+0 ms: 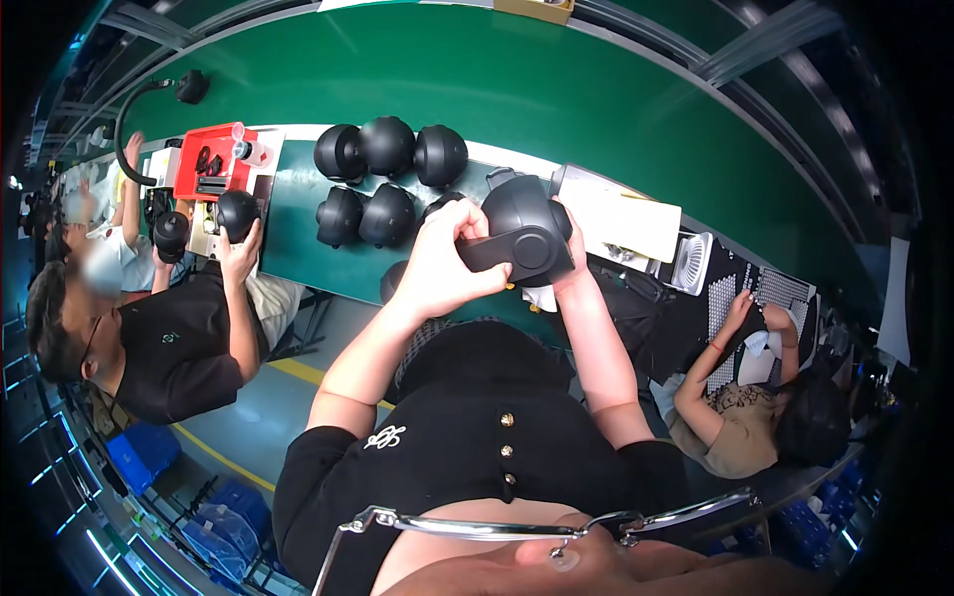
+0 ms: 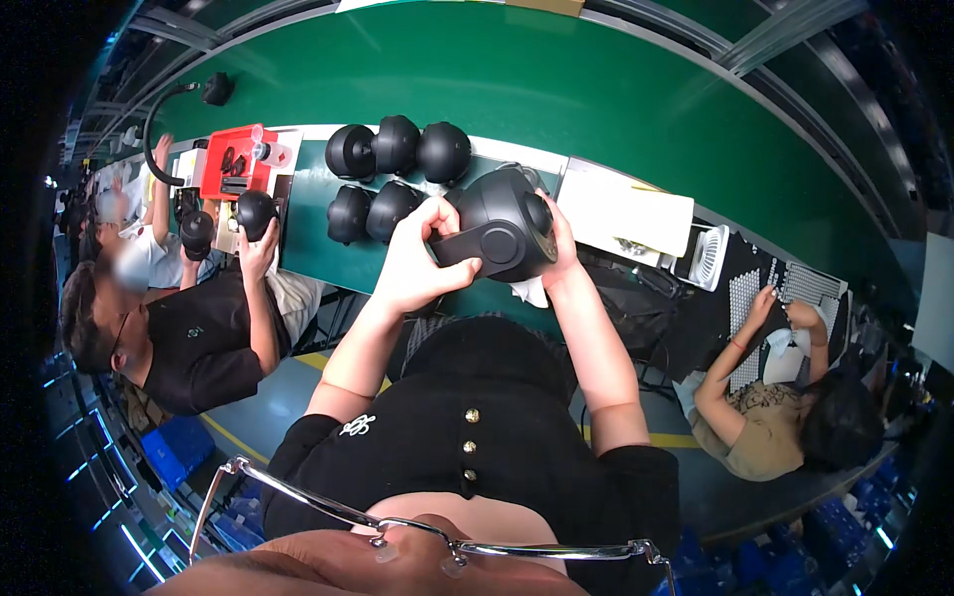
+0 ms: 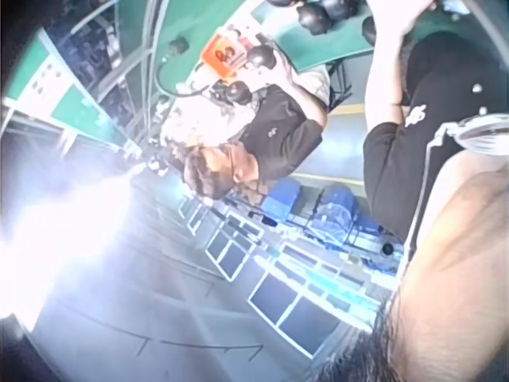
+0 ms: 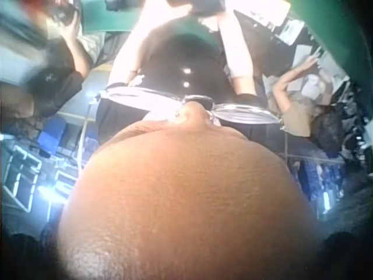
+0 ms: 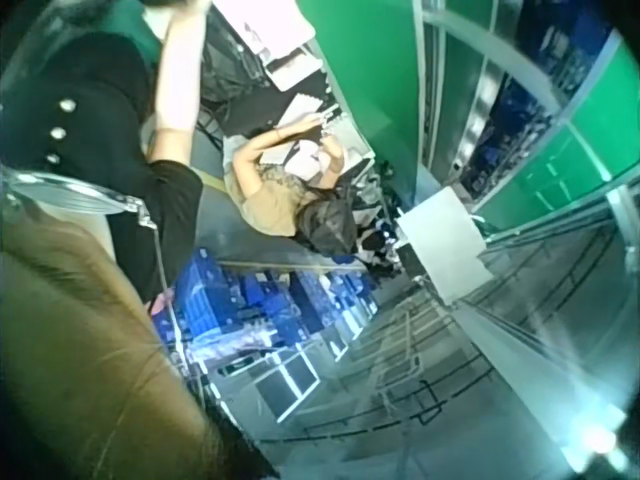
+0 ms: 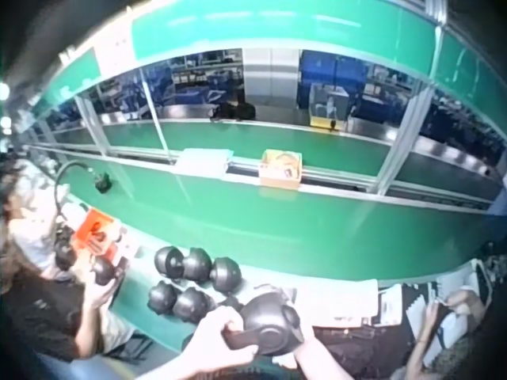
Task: The person cleans camera components with a cloth by picking up each device, wiping its surfaces, and placing it on the table.
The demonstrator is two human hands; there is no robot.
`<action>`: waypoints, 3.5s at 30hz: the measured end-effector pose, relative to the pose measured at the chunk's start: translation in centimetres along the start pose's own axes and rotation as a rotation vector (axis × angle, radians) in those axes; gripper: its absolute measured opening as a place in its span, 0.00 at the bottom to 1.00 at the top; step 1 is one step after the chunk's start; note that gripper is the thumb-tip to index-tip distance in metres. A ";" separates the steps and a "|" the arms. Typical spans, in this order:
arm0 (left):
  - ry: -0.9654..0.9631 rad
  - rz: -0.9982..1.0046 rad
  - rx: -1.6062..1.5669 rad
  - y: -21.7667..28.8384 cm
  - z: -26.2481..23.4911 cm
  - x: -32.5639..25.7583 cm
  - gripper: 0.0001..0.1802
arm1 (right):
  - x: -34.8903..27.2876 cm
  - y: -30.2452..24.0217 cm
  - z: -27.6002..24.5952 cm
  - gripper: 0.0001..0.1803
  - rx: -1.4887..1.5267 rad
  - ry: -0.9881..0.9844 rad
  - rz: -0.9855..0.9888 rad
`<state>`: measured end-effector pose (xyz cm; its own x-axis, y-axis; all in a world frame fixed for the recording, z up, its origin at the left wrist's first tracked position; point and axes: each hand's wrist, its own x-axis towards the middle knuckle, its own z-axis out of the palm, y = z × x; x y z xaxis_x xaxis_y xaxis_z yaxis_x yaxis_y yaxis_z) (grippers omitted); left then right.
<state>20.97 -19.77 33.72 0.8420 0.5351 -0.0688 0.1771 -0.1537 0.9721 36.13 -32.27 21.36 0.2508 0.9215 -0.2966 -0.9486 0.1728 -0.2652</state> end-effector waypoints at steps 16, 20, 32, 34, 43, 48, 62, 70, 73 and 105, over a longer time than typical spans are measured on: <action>-0.003 0.013 -0.090 -0.4 0.4 -0.8 0.22 | -1.0 -0.1 0.4 0.25 -0.074 0.041 -0.040; -0.013 -0.026 -0.152 -0.2 0.4 -1.1 0.20 | -1.1 0.1 0.1 0.25 -0.080 0.046 -0.041; -0.020 0.018 -0.219 -0.9 0.3 -1.4 0.19 | -1.4 0.2 0.1 0.25 -0.084 0.012 -0.046; -0.018 -0.011 -0.206 -0.5 0.3 -1.6 0.18 | -1.4 0.2 -0.2 0.25 -0.089 0.040 -0.051; -0.011 0.045 -0.131 -0.8 0.4 -1.4 0.19 | -1.5 0.1 0.1 0.25 -0.010 0.027 -0.012; 0.105 0.206 0.077 -1.6 1.1 -1.0 0.22 | -0.7 0.8 -0.7 0.25 -0.024 0.058 0.008; 0.673 0.342 0.409 -10.4 -4.4 0.3 0.18 | 10.9 -4.8 -0.4 0.26 -0.103 0.247 -0.174; 0.691 -0.775 0.181 -21.6 -3.1 -12.9 0.63 | 21.6 -9.1 -12.1 0.29 -0.082 0.543 -0.436; 0.686 -0.840 -0.138 -23.5 -0.2 -13.8 0.71 | 22.5 -7.1 -13.2 0.33 -0.392 0.828 -0.371; 0.446 0.094 -0.125 -12.9 -2.6 3.9 0.30 | 5.2 -1.0 -2.4 0.28 -0.869 0.104 0.159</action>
<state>20.59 -13.54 21.46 0.5452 0.8327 0.0972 0.0248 -0.1319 0.9909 38.88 -28.45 17.91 0.1850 0.8685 -0.4598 -0.5029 -0.3184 -0.8036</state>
